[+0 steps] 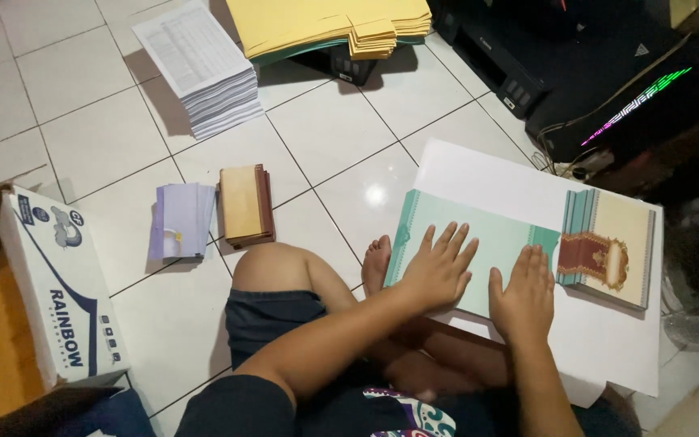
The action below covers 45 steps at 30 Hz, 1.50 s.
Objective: Manually folding printed cards and pressing the creases to prepare them for finishing.
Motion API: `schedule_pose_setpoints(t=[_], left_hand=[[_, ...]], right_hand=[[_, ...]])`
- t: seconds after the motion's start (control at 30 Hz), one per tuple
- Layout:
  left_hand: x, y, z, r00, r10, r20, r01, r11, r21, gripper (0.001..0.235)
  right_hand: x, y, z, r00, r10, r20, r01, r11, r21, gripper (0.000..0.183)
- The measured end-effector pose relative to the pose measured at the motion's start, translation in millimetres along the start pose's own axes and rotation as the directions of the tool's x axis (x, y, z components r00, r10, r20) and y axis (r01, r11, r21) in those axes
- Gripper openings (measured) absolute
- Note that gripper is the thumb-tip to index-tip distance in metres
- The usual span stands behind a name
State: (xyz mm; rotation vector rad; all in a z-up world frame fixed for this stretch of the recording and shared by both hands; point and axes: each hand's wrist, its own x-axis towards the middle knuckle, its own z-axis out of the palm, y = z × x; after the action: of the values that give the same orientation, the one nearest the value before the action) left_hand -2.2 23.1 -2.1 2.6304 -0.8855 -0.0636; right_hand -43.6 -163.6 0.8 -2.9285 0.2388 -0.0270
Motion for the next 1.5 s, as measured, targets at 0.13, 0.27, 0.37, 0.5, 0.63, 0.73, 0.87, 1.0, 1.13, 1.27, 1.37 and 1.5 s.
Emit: schedule_pose_setpoints(t=[0.13,0.27,0.37,0.5,0.63,0.73,0.87,1.0,1.13,1.27,1.37,1.5], left_hand=[[-60.7,0.7,22.2,0.991,0.117,-0.070,-0.115,0.993,0.030,0.062],[-85.5,-2.1,28.3,0.983,0.157,-0.097,-0.155,0.987,0.031,0.067],[-84.3,-7.0,41.7,0.981,0.181,-0.072,-0.174,0.979,0.103,0.078],[-84.0,-9.0,26.6,0.980,0.200,-0.019,-0.195,0.970,0.147,0.090],[-84.6,-5.4,17.5,0.983,0.183,0.004,-0.183,0.979,0.087,0.084],[-79.0,1.3,12.4,0.988,0.156,0.004,-0.156,0.988,-0.002,0.071],[-53.7,5.8,10.0,0.998,0.056,0.036,-0.055,0.998,-0.013,0.065],[0.5,-1.6,10.4,0.997,-0.026,0.075,0.022,0.998,0.052,0.061],[59.3,-10.2,11.9,0.989,-0.071,0.133,0.059,0.994,0.088,0.059],[77.5,-5.1,10.5,0.982,-0.132,0.132,0.112,0.982,0.155,0.060],[64.7,-5.6,13.2,0.989,-0.132,0.072,0.124,0.987,0.107,0.063],[15.1,-3.0,8.4,0.999,-0.039,0.026,0.037,0.997,0.065,0.063]], right_hand=[[1.9,-3.9,-2.7,1.000,0.017,0.000,-0.017,1.000,0.024,0.077],[8.5,-11.5,15.8,0.999,0.042,-0.022,-0.044,0.998,-0.053,0.081],[20.0,-29.3,35.0,0.999,0.030,-0.034,-0.033,0.995,-0.089,0.080],[36.6,-64.6,13.4,0.988,-0.135,0.077,0.132,0.990,0.045,0.076],[61.9,-55.6,9.1,0.988,-0.135,0.079,0.130,0.989,0.066,0.071],[73.4,-40.0,10.5,0.991,-0.098,0.090,0.100,0.995,-0.017,0.074],[66.9,-39.7,2.8,0.995,0.103,-0.009,-0.103,0.995,-0.003,0.072],[64.2,-41.8,-0.2,0.975,0.221,-0.038,-0.219,0.975,0.047,0.073],[65.5,-45.3,-5.8,0.968,0.250,-0.018,-0.247,0.964,0.096,0.073],[67.1,-41.1,-0.8,0.972,0.233,-0.037,-0.229,0.968,0.102,0.074],[67.6,-41.5,-2.7,0.973,0.229,-0.037,-0.224,0.969,0.099,0.074],[60.7,-43.4,-6.6,0.983,0.173,-0.057,-0.168,0.982,0.083,0.071]])
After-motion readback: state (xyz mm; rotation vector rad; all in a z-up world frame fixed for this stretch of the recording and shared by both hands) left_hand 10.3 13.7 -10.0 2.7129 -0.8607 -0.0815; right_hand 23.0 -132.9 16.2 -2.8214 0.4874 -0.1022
